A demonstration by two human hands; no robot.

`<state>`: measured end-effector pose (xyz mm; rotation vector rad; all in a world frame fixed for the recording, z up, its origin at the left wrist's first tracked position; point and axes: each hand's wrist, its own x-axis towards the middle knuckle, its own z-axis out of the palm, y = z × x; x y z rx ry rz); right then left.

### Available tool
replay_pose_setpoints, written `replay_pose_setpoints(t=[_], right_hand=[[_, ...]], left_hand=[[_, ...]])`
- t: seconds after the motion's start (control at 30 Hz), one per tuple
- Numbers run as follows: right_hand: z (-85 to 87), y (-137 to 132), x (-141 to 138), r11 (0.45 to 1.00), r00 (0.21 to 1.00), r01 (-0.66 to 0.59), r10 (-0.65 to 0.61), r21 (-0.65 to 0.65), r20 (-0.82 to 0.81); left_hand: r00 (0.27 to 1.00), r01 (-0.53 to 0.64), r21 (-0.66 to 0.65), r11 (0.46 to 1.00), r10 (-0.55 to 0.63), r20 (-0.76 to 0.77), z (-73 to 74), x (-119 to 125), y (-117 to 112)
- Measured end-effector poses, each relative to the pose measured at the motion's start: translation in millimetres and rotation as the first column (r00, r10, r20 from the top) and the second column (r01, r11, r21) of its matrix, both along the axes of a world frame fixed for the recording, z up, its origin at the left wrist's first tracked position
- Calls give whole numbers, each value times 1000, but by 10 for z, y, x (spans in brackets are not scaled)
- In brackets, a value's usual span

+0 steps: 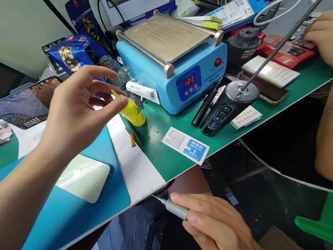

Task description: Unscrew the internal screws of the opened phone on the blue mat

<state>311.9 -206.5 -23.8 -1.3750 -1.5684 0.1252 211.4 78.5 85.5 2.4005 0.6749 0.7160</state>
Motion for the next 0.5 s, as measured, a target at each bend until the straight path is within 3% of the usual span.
replay_pose_setpoints(t=[0.33, 0.5], right_hand=[[3, 27, -71, 1000, 970, 10, -9, 4, -244], [-45, 16, -140, 993, 922, 113, -98, 17, -373]], left_hand=[[997, 38, 35, 999, -36, -64, -107, -2, 2], [996, 63, 72, 995, -58, -73, -97, -1, -12]])
